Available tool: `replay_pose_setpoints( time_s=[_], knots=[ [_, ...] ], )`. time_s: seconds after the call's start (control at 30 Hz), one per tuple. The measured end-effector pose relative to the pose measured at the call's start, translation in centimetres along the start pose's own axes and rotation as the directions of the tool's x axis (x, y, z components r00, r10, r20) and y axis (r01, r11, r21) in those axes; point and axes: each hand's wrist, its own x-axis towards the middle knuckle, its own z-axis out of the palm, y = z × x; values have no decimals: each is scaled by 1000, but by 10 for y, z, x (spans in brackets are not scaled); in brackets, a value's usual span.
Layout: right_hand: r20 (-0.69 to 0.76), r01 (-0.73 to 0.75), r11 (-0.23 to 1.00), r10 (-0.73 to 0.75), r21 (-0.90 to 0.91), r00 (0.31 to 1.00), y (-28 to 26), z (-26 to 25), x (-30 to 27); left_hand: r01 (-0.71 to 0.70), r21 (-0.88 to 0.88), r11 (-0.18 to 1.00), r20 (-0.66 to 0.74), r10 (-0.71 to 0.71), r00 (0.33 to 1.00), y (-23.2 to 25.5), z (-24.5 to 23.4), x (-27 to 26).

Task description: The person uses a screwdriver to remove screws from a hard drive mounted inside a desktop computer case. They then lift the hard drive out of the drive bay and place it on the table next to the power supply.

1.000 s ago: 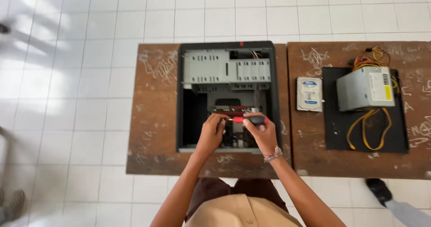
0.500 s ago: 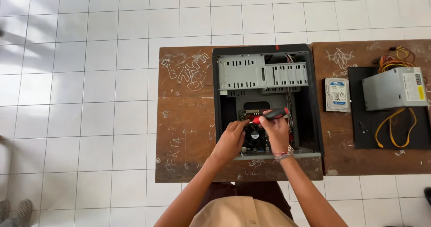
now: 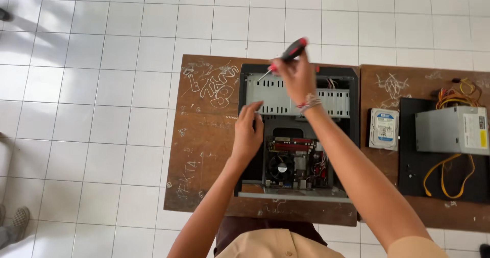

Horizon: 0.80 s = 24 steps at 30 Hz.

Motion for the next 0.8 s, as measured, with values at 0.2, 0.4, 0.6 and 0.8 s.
replay_pose_setpoints(
  time_s=[0.2, 0.4, 0.6, 0.8],
  knots=[
    [80, -28, 1000, 28, -1, 996, 41, 26, 5, -56, 303, 951, -93, 89, 992, -47, -2, 52],
    [104, -27, 990, 13, 140, 994, 39, 26, 16, -55, 399, 916, -71, 91, 993, -70, 0, 70],
    [149, 45, 995, -57, 85, 987, 18, 21, 11, -41, 410, 911, -60, 72, 996, -61, -4, 68],
    [166, 28, 997, -40, 76, 985, 7, 24, 9, -24, 397, 917, -28, 38, 999, -61, -8, 69]
  ],
)
